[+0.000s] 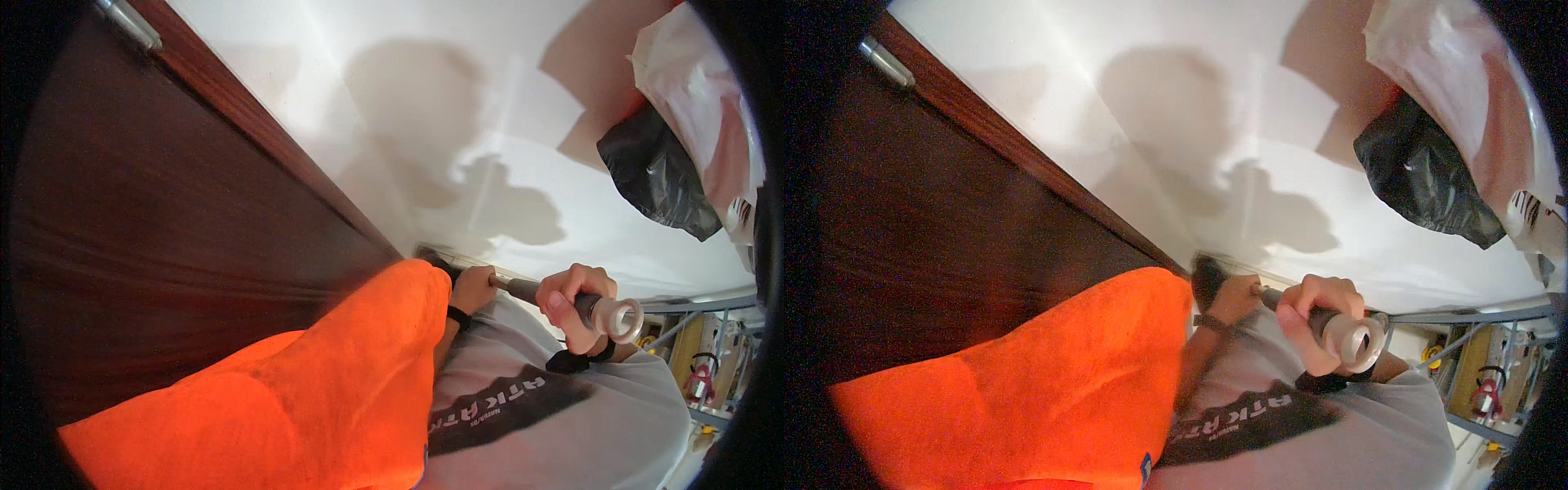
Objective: The person cleans the floor of a bedroom using a flat mop, moving a chair aside and reaching under a bed and into a narrow gap between a bunk bed and a wardrobe.
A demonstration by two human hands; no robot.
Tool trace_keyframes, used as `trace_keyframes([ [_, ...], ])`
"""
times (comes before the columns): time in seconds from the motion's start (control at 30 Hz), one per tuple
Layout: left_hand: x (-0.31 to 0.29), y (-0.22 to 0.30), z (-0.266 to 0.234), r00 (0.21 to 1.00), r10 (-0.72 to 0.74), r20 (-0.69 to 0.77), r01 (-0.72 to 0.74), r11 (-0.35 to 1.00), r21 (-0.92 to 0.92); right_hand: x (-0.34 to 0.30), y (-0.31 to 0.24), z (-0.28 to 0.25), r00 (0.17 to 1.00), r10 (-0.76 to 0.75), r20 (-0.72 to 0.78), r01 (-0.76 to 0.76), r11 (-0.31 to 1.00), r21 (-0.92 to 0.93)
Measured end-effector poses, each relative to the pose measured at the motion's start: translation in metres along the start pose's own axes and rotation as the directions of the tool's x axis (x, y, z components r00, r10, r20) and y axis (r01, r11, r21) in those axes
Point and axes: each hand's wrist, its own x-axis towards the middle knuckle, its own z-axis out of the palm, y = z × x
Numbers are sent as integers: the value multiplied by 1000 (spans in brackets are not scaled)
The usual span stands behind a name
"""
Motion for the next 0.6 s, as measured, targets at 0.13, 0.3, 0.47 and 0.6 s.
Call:
trace_keyframes([
  [0.13, -10, 7, -15, 1000, -10, 1, 10, 1000, -25, 4, -19, 26, 997, -29, -67, 22, 994, -108],
  [0.3, -17, 7, -13, 998, 30, -50, -32, 998, -50, 9, -34, 32, 999, 36, 13, -34, 992, -119],
  [0.47, -19, 6, -4, 990, 17, -139, -16, 1000, 4, 5, -28, 30, 1000, -22, -13, 21, 996, -92],
  [0.6, -23, 4, -12, 991, 26, -130, -26, 1000, 2, -2, -31, 30, 992, -99, 77, 116, 957, -265],
])
